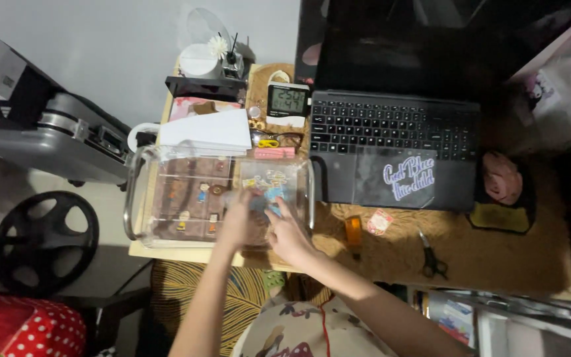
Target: The person is sorting various stickers and placing them into individual plastic sleeves at a desk.
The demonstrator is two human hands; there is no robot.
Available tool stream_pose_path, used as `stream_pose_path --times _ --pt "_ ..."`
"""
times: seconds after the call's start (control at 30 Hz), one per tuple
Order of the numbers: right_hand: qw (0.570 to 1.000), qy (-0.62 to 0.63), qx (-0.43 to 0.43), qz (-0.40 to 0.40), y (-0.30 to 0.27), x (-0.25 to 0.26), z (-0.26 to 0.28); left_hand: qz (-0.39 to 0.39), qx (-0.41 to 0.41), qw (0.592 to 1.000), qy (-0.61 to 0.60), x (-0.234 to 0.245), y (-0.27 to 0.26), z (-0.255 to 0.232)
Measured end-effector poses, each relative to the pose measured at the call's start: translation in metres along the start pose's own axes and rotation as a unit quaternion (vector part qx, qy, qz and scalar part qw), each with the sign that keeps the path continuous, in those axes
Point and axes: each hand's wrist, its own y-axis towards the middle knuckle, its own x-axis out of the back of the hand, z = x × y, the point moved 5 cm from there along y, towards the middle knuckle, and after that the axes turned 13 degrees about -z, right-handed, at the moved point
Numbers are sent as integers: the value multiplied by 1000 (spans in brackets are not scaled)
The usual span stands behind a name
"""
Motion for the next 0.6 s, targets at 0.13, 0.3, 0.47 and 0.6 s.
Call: stream_pose_path --times 0.13,0.3,0.47,0.6 --pt "973 88 125 -173 -3 32 -7 -72 -152 978 127 -26 -5 -4" --pt "893 75 -53 -440 -3 134 -109 -271 -155 938 150 -15 -20 -104" --pt "833 -116 -102 -532 -15 181 -264 -133 -73 982 -110 -107 -19 -150" --pt "838 -113 -229 -483 -21 206 -314 -91 -9 988 -126 -229 -4 -110"
